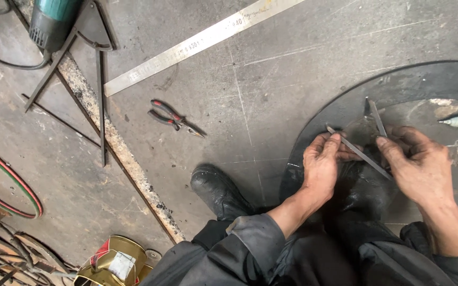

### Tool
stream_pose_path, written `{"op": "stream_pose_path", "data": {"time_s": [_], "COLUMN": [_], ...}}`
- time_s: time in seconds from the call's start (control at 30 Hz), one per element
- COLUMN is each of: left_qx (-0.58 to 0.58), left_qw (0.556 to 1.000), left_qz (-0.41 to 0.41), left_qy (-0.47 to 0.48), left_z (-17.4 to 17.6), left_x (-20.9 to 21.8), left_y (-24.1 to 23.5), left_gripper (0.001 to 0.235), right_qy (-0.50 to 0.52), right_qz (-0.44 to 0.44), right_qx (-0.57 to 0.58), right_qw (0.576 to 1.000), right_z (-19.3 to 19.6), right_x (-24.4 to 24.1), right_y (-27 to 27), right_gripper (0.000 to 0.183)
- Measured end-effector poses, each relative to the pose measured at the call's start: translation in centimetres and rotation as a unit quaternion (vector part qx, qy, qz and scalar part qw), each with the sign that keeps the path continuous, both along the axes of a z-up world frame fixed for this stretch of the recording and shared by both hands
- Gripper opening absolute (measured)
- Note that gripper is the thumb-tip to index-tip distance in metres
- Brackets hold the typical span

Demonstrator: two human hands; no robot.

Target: Using a compass and a marker to mark specific points on a circular metal piece.

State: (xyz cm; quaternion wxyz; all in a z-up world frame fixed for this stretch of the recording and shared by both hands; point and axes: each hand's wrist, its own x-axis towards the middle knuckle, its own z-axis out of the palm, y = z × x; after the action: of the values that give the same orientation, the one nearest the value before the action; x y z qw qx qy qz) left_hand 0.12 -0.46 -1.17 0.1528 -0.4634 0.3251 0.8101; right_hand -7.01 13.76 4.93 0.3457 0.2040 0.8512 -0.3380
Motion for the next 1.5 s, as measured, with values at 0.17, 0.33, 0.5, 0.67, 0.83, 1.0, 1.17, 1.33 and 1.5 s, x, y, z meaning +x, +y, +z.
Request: {"op": "stream_pose_path", "data": {"time_s": [0.17, 0.33, 0.5, 0.67, 0.83, 1.0, 1.17, 1.33, 1.5], "left_qx": [0.007, -0.005, -0.024, -0.024, -0.009, -0.004, -0.009, -0.009, -0.005], "left_qw": [1.0, 1.0, 0.999, 0.999, 1.0, 1.0, 0.999, 1.0, 0.999], "left_qz": [0.013, 0.003, -0.03, -0.024, -0.013, -0.012, -0.028, -0.026, -0.04], "left_qy": [0.002, 0.002, -0.011, -0.01, -0.012, -0.011, -0.017, -0.015, -0.015], "left_z": [-0.1, -0.2, 0.9, 0.4, 0.4, 0.7, 0.7, 0.3, 1.0], "left_x": [0.0, 0.0, -0.6, -0.3, -0.3, -0.6, -0.8, -0.5, -1.0], "left_y": [0.0, -0.1, -0.5, -0.1, 0.0, -0.3, -0.3, -0.3, -0.7], "left_gripper": [0.024, 0.023, 0.025, 0.025, 0.025, 0.024, 0.024, 0.025, 0.025], "right_qy": [-0.013, 0.002, -0.016, -0.016, -0.007, 0.009, 0.009, 0.011, 0.003], "right_qz": [-0.011, 0.001, -0.01, 0.003, 0.002, 0.008, 0.004, 0.005, 0.016], "right_qx": [-0.004, -0.004, 0.002, 0.009, 0.01, -0.001, -0.002, 0.005, 0.016], "right_qw": [1.0, 1.0, 1.0, 1.0, 1.0, 1.0, 1.0, 1.0, 1.0], "right_z": [-0.4, -0.3, -0.3, -0.2, -0.3, -0.3, -0.2, -0.2, -0.1], "right_x": [0.1, 0.3, 0.4, 0.3, 0.5, 0.4, 0.4, 0.5, 0.2], "right_y": [0.1, -0.1, -0.2, -0.2, 0.0, -0.1, -0.1, -0.3, -0.5], "right_gripper": [0.039, 0.037, 0.037, 0.037, 0.036, 0.034, 0.035, 0.034, 0.034]}}
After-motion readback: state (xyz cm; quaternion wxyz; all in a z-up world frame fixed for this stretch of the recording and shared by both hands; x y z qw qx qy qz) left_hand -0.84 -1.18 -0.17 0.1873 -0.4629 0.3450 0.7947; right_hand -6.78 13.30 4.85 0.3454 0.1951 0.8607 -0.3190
